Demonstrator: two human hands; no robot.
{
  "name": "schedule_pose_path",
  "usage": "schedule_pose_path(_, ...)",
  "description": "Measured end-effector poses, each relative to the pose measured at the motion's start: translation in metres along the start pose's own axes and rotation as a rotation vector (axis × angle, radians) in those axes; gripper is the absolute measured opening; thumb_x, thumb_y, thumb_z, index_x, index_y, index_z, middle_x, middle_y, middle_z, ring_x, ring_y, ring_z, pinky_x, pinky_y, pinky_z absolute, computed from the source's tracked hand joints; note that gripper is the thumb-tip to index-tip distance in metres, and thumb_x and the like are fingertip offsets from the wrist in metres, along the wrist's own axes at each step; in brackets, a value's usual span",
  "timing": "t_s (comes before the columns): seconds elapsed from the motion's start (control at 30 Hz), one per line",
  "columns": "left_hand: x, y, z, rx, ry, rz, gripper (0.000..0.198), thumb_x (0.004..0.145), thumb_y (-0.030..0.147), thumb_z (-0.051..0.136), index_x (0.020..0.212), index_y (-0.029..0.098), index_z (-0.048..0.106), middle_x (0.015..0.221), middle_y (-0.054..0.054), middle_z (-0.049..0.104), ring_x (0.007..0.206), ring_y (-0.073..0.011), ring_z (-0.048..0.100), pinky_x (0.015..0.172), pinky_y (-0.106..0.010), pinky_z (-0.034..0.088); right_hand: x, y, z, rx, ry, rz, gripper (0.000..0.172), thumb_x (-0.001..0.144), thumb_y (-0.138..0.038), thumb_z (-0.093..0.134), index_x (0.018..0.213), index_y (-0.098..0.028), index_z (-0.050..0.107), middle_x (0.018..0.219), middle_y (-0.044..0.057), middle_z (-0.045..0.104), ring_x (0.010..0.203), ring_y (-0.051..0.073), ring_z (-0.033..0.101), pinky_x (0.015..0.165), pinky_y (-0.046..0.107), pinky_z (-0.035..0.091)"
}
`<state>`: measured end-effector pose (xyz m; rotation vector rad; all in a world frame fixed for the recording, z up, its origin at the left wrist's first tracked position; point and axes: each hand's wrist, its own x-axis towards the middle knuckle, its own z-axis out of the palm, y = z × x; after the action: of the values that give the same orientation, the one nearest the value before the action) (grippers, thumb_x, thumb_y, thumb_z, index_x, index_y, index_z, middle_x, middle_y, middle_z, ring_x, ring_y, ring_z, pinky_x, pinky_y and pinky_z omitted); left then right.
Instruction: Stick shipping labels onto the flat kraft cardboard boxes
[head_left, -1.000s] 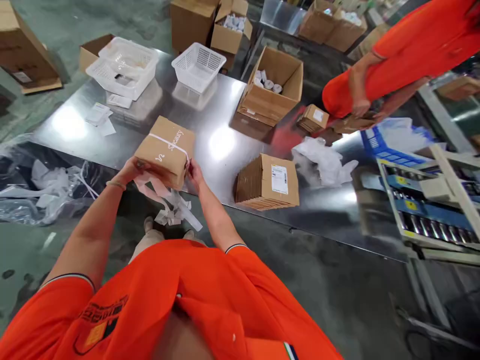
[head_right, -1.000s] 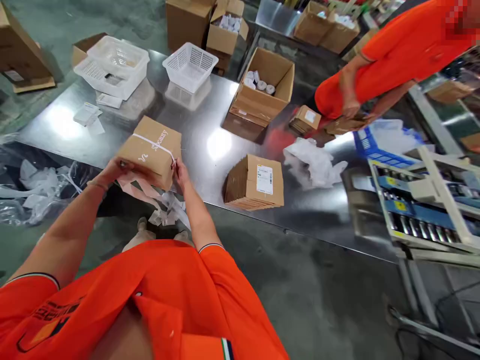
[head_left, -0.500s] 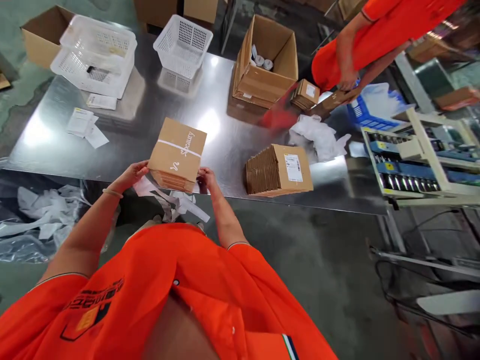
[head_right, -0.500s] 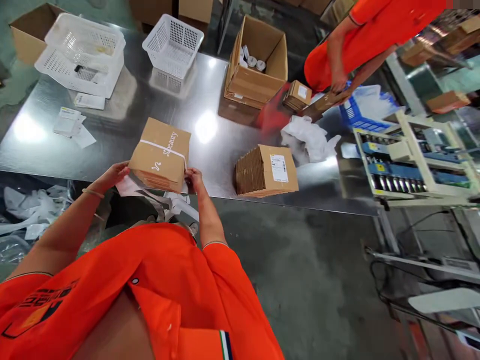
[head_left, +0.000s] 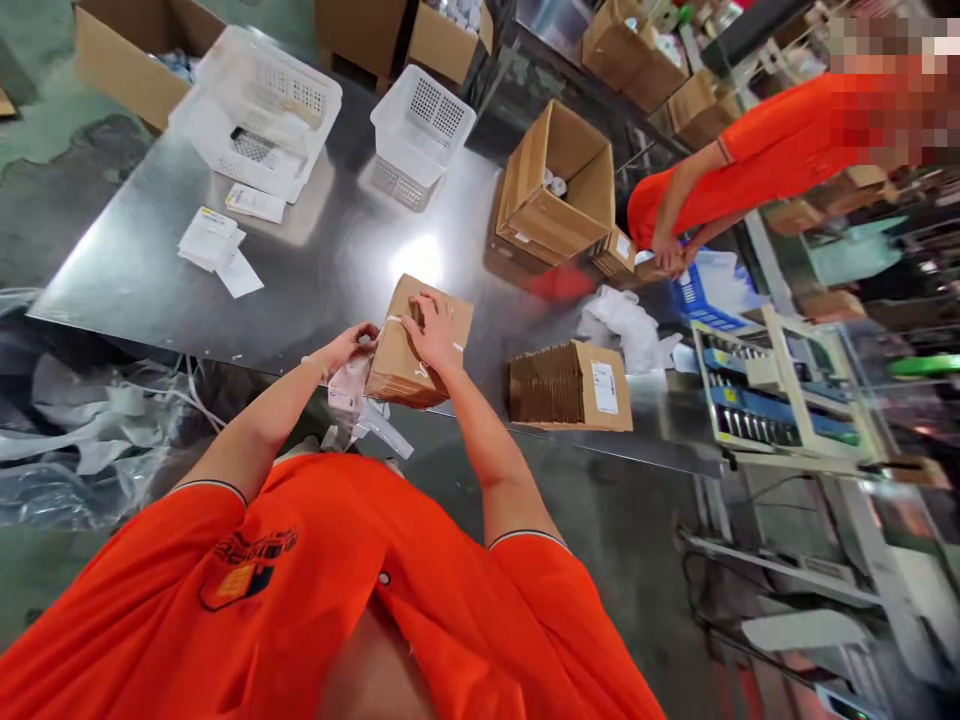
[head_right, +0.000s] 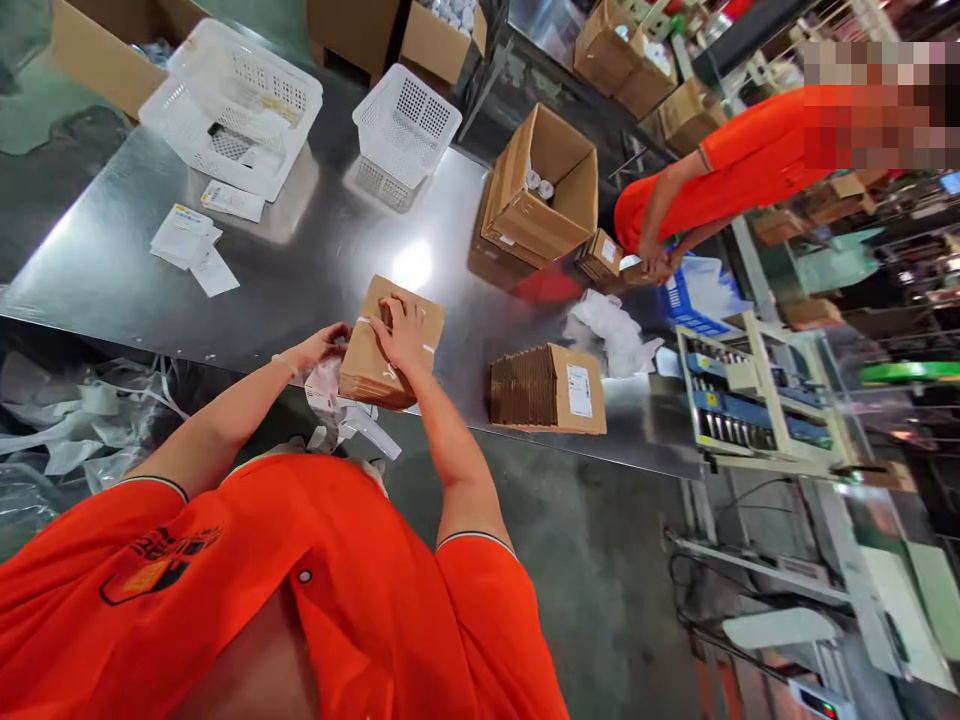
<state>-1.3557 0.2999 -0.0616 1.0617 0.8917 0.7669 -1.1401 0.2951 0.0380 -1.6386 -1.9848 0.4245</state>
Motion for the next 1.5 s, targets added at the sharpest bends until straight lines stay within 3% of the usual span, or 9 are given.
schedule_pose_path(0.17, 0.02, -0.006, -0.012, 0.012, -0.076, 0.012, 0.039, 0.059, 0.04, 0.09, 0.076, 0.019, 0.063, 0.073, 0.001, 0.06, 0.069, -0.015, 0.054, 0.069, -0.029, 0.047, -0.005, 0.006, -0.004, -0.02, 0.008, -0.017, 0.04, 0.105, -0.053, 0.062, 0.133, -0.025, 0.068, 0.155, 0.016, 0.057, 0.144, 0.034, 0.051, 0.128, 0.058, 0.037)
schedule_pose_path(0.43, 0.026, -0.022, -0.001, 0.214, 0.119, 0.138, 0.024, 0.079, 0.04, 0.077, 0.073, 0.022, 0.062, 0.07, 0.0, 0.06, 0.07, -0.018, 0.049, 0.078, -0.035, 0.047, -0.006, 0.009, -0.006, -0.064, -0.006, -0.02, 0.042, 0.106, -0.055, 0.059, 0.134, -0.025, 0.067, 0.154, 0.017, 0.057, 0.145, 0.035, 0.05, 0.127, 0.058, 0.038)
schedule_pose_path(0.6, 0.028, -0.025, 0.006, 0.356, 0.197, 0.171, 0.014, 0.086, 0.03, 0.07, 0.076, 0.022, 0.065, 0.082, -0.007, 0.065, 0.085, -0.026, 0.06, 0.089, -0.039, 0.047, -0.005, 0.01, -0.006, -0.086, -0.018, -0.017, 0.042, 0.106, -0.056, 0.06, 0.134, -0.026, 0.067, 0.154, 0.017, 0.057, 0.146, 0.035, 0.05, 0.127, 0.059, 0.038)
schedule_pose_path(0.83, 0.034, -0.019, 0.01, 0.492, 0.299, 0.071, 0.017, 0.077, 0.021, 0.075, 0.064, 0.022, 0.065, 0.079, -0.014, 0.069, 0.1, -0.0384, 0.069, 0.091, -0.046, 0.048, -0.004, 0.011, -0.006, -0.112, -0.043, -0.02, 0.043, 0.106, -0.055, 0.06, 0.137, -0.025, 0.066, 0.155, 0.017, 0.057, 0.148, 0.035, 0.049, 0.127, 0.058, 0.039)
schedule_pose_path(0.93, 0.034, -0.012, 0.001, 0.412, 0.306, 0.058, 0.008, 0.069, 0.023, 0.079, 0.067, 0.02, 0.072, 0.079, -0.011, 0.073, 0.091, -0.0338, 0.07, 0.088, -0.044, 0.05, -0.004, 0.011, -0.006, -0.114, -0.038, -0.016, 0.043, 0.106, -0.055, 0.059, 0.137, -0.026, 0.066, 0.155, 0.016, 0.057, 0.146, 0.035, 0.05, 0.126, 0.058, 0.039)
schedule_pose_path(1.13, 0.026, -0.002, 0.001, -0.023, 0.231, -0.085, 0.031, 0.052, 0.033, 0.093, 0.071, 0.017, 0.075, 0.069, -0.007, 0.072, 0.074, -0.0239, 0.063, 0.078, -0.041, 0.052, -0.004, 0.007, -0.006, -0.104, -0.024, -0.013, 0.042, 0.107, -0.056, 0.057, 0.137, -0.027, 0.066, 0.155, 0.016, 0.057, 0.145, 0.035, 0.051, 0.127, 0.059, 0.039)
schedule_pose_path(1.27, 0.022, 0.015, 0.002, -0.154, 0.339, -0.154, 0.036, 0.054, 0.031, 0.096, 0.076, 0.016, 0.072, 0.064, -0.004, 0.067, 0.064, -0.0197, 0.062, 0.073, -0.04, 0.053, -0.004, 0.005, -0.002, -0.102, -0.016, -0.011, 0.046, 0.108, -0.059, 0.055, 0.137, -0.026, 0.066, 0.155, 0.017, 0.056, 0.146, 0.037, 0.048, 0.127, 0.062, 0.037)
schedule_pose_path(1.4, 0.007, 0.059, -0.036, -0.173, 0.353, -0.006, 0.047, 0.063, 0.03, 0.093, 0.103, 0.013, 0.077, 0.077, -0.004, 0.071, 0.065, -0.0176, 0.065, 0.07, -0.034, 0.052, 0.0, 0.006, 0.006, -0.059, 0.0, -0.015, 0.049, 0.109, -0.062, 0.05, 0.136, -0.025, 0.068, 0.155, 0.017, 0.057, 0.147, 0.037, 0.046, 0.127, 0.062, 0.035)
schedule_pose_path(1.5, -0.024, 0.095, -0.056, -0.127, 0.409, 0.024, 0.047, 0.064, 0.023, 0.091, 0.107, 0.011, 0.076, 0.081, -0.004, 0.072, 0.072, -0.0192, 0.07, 0.074, -0.033, 0.053, 0.008, 0.008, 0.001, 0.051, -0.026, -0.071, 0.048, 0.111, -0.061, 0.045, 0.125, -0.026, 0.074, 0.144, 0.014, 0.064, 0.142, 0.034, 0.051, 0.126, 0.057, 0.036)
